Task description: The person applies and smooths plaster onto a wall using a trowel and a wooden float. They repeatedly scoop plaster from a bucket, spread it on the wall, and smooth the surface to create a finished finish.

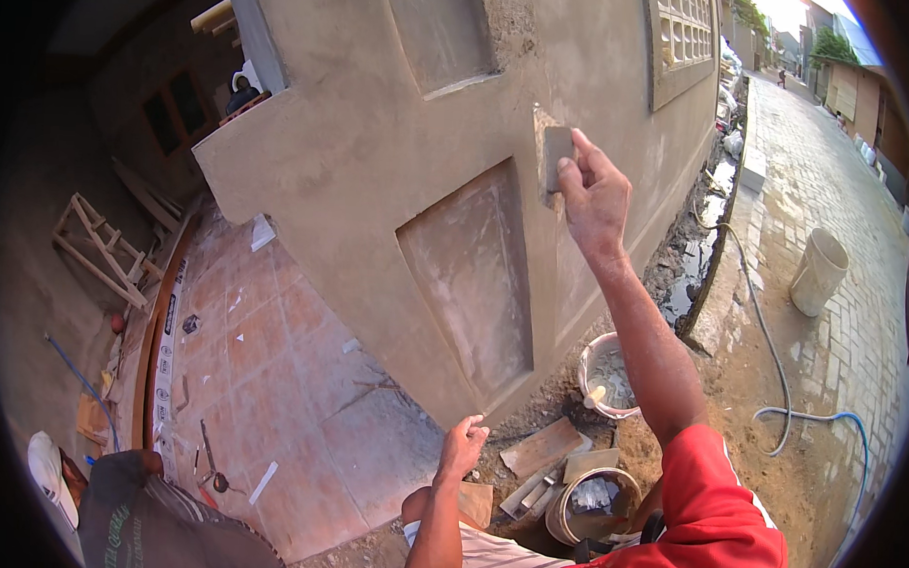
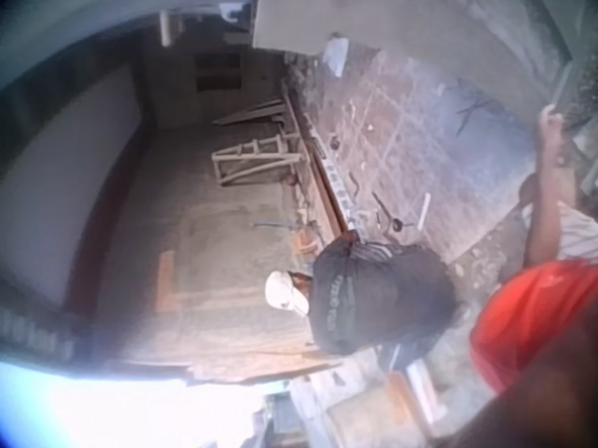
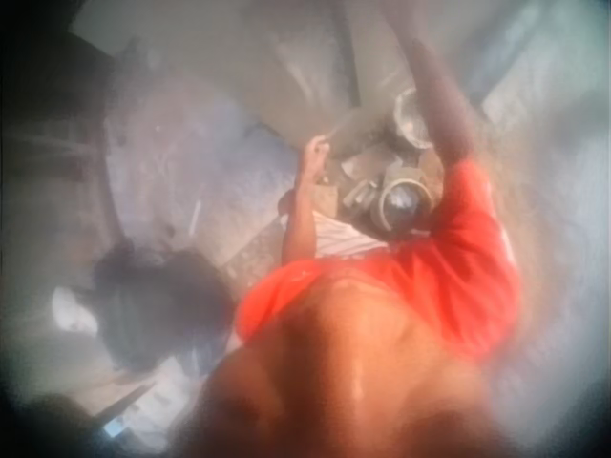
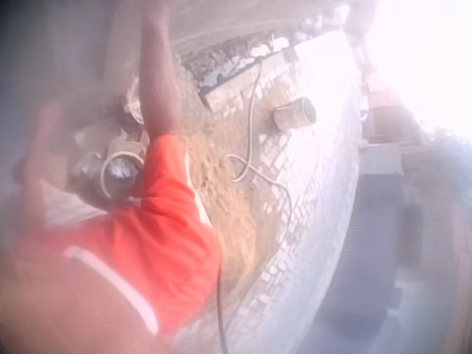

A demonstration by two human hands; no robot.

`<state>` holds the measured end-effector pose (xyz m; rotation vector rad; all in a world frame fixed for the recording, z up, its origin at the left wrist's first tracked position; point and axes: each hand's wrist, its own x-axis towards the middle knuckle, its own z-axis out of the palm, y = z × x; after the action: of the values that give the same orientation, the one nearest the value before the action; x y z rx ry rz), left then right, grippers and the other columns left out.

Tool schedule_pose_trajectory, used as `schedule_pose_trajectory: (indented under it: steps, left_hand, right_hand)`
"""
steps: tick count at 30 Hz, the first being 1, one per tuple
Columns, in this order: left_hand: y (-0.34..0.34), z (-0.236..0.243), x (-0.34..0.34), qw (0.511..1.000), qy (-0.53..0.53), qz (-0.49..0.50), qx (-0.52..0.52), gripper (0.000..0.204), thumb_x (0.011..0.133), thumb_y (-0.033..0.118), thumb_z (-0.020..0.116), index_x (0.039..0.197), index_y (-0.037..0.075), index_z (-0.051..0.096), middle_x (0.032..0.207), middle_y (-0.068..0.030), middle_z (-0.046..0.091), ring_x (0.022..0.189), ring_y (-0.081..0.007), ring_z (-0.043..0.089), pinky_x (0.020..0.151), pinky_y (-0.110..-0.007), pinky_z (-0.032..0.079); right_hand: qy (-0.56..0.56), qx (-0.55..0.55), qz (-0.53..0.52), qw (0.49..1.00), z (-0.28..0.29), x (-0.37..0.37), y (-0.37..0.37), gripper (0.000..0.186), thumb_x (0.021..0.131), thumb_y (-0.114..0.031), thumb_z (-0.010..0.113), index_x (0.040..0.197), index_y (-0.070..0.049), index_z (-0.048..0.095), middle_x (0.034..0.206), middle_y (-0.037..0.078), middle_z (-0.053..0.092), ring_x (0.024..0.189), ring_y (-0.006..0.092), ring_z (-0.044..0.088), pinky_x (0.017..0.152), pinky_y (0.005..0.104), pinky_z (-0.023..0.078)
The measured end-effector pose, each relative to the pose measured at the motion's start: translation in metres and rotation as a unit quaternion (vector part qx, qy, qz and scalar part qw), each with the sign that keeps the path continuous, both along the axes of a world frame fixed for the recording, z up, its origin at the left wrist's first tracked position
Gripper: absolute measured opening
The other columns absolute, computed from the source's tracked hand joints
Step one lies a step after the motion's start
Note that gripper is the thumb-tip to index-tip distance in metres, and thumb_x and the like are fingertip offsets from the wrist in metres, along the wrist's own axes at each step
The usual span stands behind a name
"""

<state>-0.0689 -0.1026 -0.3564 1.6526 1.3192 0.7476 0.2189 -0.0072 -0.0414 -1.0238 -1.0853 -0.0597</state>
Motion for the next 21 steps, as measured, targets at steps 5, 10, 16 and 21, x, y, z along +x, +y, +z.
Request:
schedule_pose_trajectory:
  steps: [5,10,16,21]
  left_hand:
    - [0.001,0.002,0.002,0.999,0.008,0.009,-0.036,0.039,0.089,0.02,0.066,0.123,0.001,0.062,0.092,-0.0154,0.072,0.085,-0.0215,0.067,0.079,-0.036,0.052]
    - [0.002,-0.005,-0.002,0.999,0.011,0.007,-0.033,0.038,0.09,0.02,0.066,0.123,0.002,0.062,0.092,-0.0156,0.072,0.085,-0.0213,0.067,0.078,-0.036,0.052]
    - [0.002,-0.003,0.002,1.0,0.004,-0.005,-0.005,0.04,0.09,0.019,0.063,0.124,-0.002,0.06,0.083,-0.0083,0.069,0.071,-0.0124,0.061,0.069,-0.03,0.05]
    - [0.005,-0.012,0.0,1.0,0.003,-0.003,-0.01,0.039,0.09,0.019,0.063,0.124,-0.002,0.06,0.083,-0.0082,0.069,0.07,-0.0122,0.061,0.069,-0.03,0.05]
  right_hand:
    - [0.024,-0.037,-0.006,0.999,0.049,0.009,0.01,0.043,0.088,-0.007,0.06,0.129,0.005,0.058,0.064,0.005,0.057,0.059,0.0092,0.052,0.062,0.0277,0.048]
    - [-0.1,-0.043,0.007,0.994,0.004,-0.019,-0.011,0.043,0.088,-0.007,0.059,0.129,0.005,0.058,0.065,0.005,0.059,0.059,0.0091,0.053,0.061,0.0276,0.048]
    - [0.014,-0.011,0.015,1.0,0.056,0.022,0.005,0.043,0.088,-0.006,0.059,0.13,0.005,0.058,0.064,0.008,0.058,0.057,0.0112,0.053,0.06,0.029,0.048]
    - [-0.109,-0.004,-0.019,0.994,0.015,-0.009,0.0,0.044,0.087,-0.006,0.061,0.129,0.005,0.058,0.067,0.009,0.06,0.06,0.012,0.056,0.062,0.028,0.049]
